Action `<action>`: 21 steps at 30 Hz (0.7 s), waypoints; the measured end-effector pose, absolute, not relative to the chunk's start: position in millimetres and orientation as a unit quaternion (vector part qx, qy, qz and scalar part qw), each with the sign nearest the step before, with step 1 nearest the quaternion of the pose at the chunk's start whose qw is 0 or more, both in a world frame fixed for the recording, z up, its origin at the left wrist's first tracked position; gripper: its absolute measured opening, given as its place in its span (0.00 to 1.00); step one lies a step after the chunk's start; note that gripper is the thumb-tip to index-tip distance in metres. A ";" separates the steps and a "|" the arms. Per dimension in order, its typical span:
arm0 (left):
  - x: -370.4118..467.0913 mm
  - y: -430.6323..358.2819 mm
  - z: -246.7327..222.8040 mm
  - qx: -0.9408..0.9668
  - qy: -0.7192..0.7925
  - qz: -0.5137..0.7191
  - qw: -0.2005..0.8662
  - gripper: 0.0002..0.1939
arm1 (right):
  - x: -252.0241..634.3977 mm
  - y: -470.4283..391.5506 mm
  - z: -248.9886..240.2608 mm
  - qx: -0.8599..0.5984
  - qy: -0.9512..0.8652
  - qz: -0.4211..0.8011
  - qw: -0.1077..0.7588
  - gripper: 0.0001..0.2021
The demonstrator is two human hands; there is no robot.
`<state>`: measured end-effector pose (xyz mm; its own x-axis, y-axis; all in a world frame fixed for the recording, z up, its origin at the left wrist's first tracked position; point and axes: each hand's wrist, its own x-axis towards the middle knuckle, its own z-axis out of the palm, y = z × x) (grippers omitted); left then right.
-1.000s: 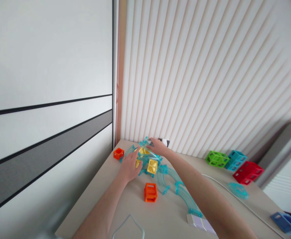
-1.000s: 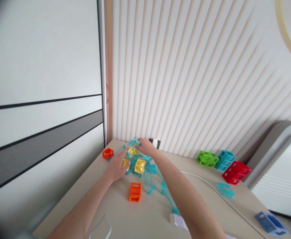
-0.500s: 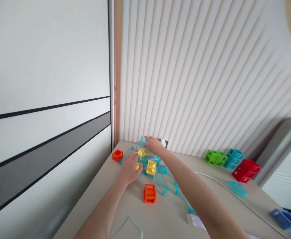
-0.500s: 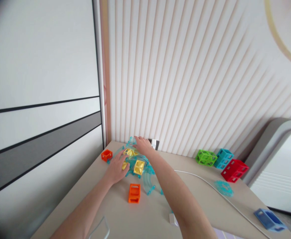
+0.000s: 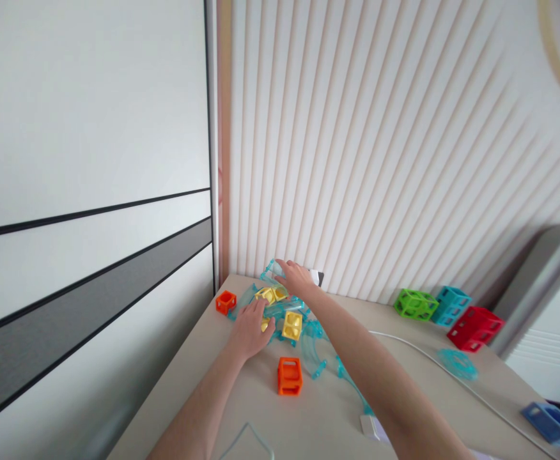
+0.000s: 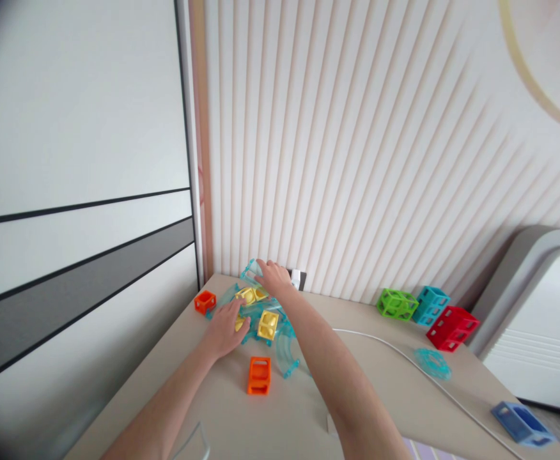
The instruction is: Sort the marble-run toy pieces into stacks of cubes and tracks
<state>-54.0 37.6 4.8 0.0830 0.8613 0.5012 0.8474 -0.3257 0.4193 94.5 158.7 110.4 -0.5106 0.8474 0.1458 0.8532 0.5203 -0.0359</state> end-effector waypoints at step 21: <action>-53.8 42.6 0.5 0.755 0.501 0.424 -0.016 0.07 | 90.0 150.1 109.9 -0.561 -0.820 -0.102 0.050 0.24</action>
